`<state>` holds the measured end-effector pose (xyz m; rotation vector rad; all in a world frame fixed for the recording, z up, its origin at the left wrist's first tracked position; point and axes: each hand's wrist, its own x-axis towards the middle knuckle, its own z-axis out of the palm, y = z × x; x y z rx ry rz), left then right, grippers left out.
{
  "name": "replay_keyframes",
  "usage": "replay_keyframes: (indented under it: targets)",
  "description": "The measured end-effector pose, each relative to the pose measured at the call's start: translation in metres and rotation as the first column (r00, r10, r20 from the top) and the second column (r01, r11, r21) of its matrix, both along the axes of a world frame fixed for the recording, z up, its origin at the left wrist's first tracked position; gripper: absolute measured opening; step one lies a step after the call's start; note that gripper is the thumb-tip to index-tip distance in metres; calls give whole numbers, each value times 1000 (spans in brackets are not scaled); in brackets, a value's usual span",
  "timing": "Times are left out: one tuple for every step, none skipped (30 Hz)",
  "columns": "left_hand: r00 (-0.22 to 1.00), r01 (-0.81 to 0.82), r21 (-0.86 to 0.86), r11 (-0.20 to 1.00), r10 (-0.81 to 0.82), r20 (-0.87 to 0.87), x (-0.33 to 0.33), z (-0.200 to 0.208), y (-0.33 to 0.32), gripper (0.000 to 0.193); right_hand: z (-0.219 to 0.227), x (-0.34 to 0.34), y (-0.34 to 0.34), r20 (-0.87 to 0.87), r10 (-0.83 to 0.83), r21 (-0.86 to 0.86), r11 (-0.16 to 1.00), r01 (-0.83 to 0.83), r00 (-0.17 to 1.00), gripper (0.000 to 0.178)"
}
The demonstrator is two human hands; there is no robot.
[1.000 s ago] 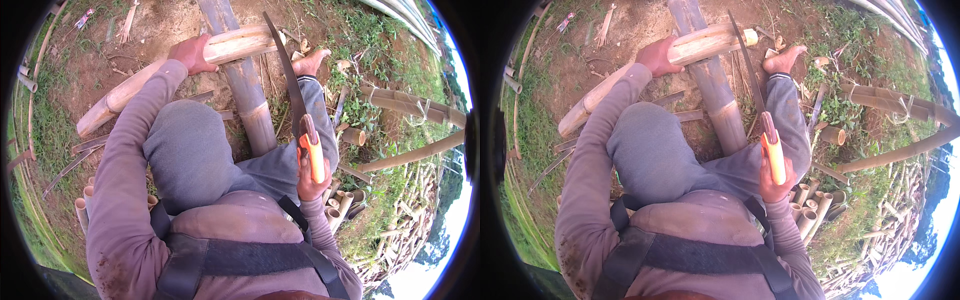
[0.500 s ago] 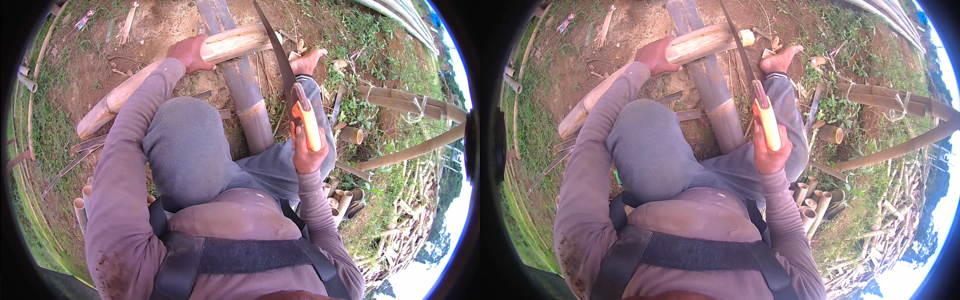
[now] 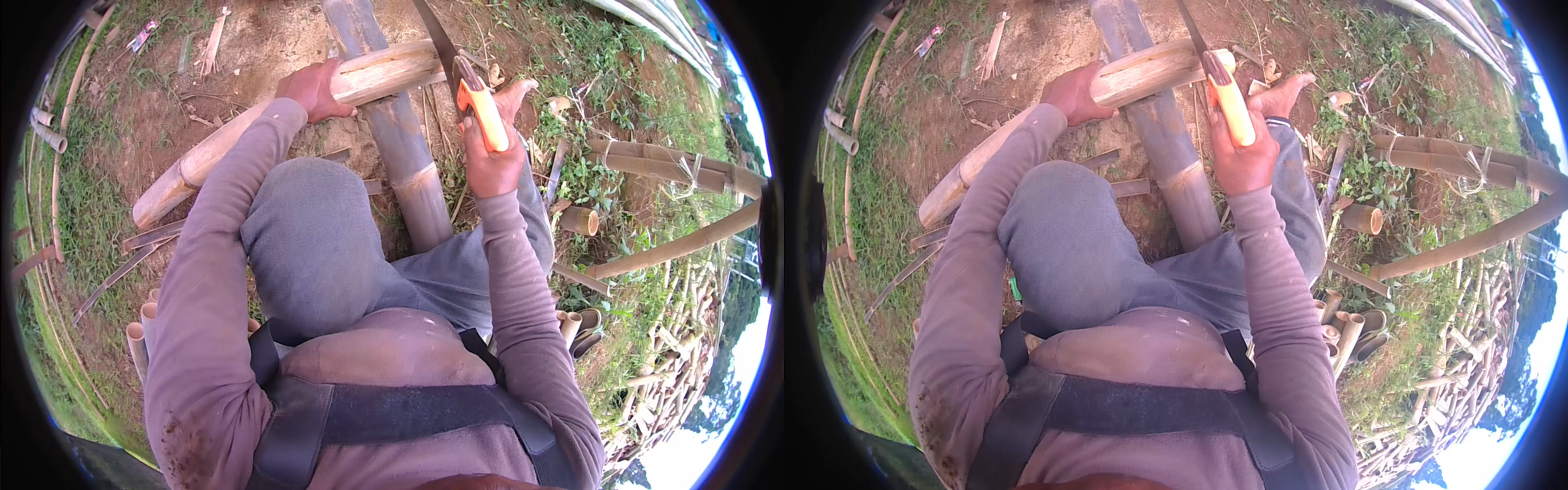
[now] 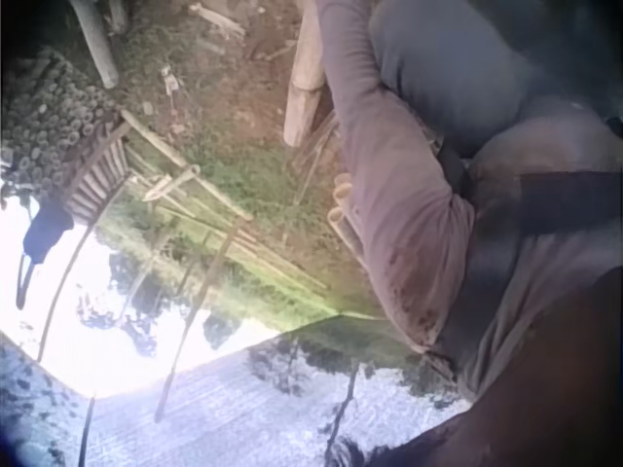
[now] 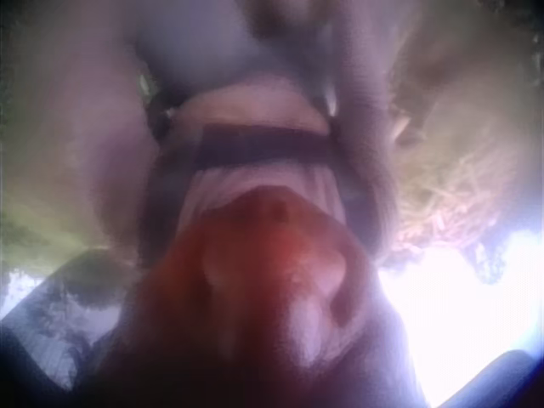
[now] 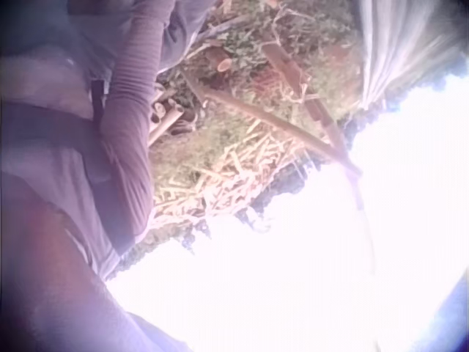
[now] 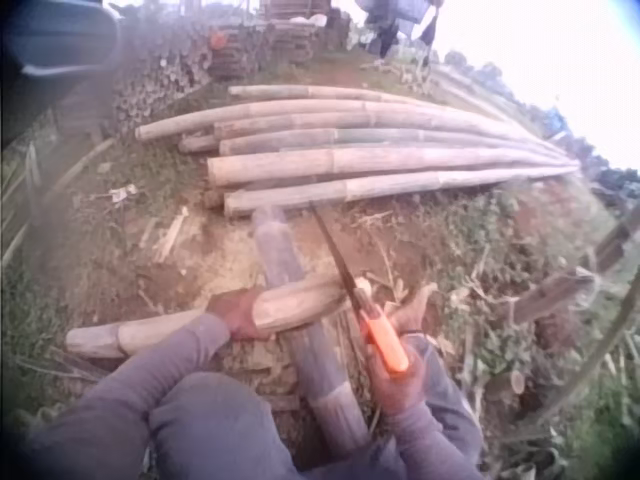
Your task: The person uses a hand saw to cut a long bamboo pole into shorter sections. They position the bamboo on a makeshift stand, saw through it, and then move the cut pieces aside. The process is repeated with another bamboo pole.
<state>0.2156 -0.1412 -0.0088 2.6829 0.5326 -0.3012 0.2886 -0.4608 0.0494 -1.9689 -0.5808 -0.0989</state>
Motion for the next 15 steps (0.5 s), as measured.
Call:
replay_keyframes:
  targets:
    - [1000, -19, 18, 1000, 19, 22, -2, -5, 5, 107, 3, -22, -26, -93, 5, 5, 1000, -5, 996, 19]
    - [1000, -23, 3, 1000, 23, 20, -3, -4, 7, 109, 9, -50, -58, -167, -51, -71, 997, 40, 985, 16]
    - [1000, -20, -21, 1000, 21, 9, -5, -1, 3, 110, 6, -77, -95, -67, -55, -171, 984, 43, 996, 14]
    - [1000, -21, -46, 999, 22, 2, -5, 1, 2, 112, 15, -110, -130, -98, -65, -213, 976, 43, 993, 15]
    - [1000, -21, -35, 999, 21, -3, -2, 5, 1, 111, 15, -121, -142, -79, -73, -205, 977, 55, 994, 16]
    - [1000, -19, -26, 999, 19, -9, -2, 8, -1, 111, 19, -132, -149, -57, -78, -197, 978, 65, 995, 17]
    - [1000, -20, -16, 1000, 19, -16, -3, 8, -2, 111, 14, -135, -149, 6, -79, -149, 986, 79, 997, 19]
    - [999, -24, -14, 1000, 24, -24, -4, 5, -3, 110, 6, -128, -145, 25, -68, -138, 988, 71, 997, 19]
    - [1000, -22, -7, 1000, 21, -22, -2, 4, -3, 110, 1, -121, -137, 50, -65, -127, 989, 71, 997, 20]
    - [1000, -11, -1, 1000, 11, -22, -1, 3, -6, 109, -7, -90, -108, 114, -27, -119, 992, 41, 993, 17]
    - [1000, 2, -30, 1000, -3, -22, -3, -1, -8, 109, -14, -58, -77, 180, 16, -117, 993, 5, 984, 15]
    - [1000, 9, -46, 999, -9, -13, -2, -6, -6, 108, -16, -26, -47, 220, 42, -110, 994, -18, 975, 13]
    - [1000, 11, -48, 999, -11, -1, 4, -5, 1, 108, -16, -10, -31, -4, 8, -5, 1000, -8, 1000, 15]
    - [999, 11, -59, 998, -14, -49, 3, 0, 7, 109, -8, -4, -25, -100, 15, 5, 1000, -15, 995, 16]
    - [996, 17, -83, 996, -25, -88, 6, 4, 9, 110, -7, -6, -22, -80, 23, -5, 1000, -24, 997, 19]
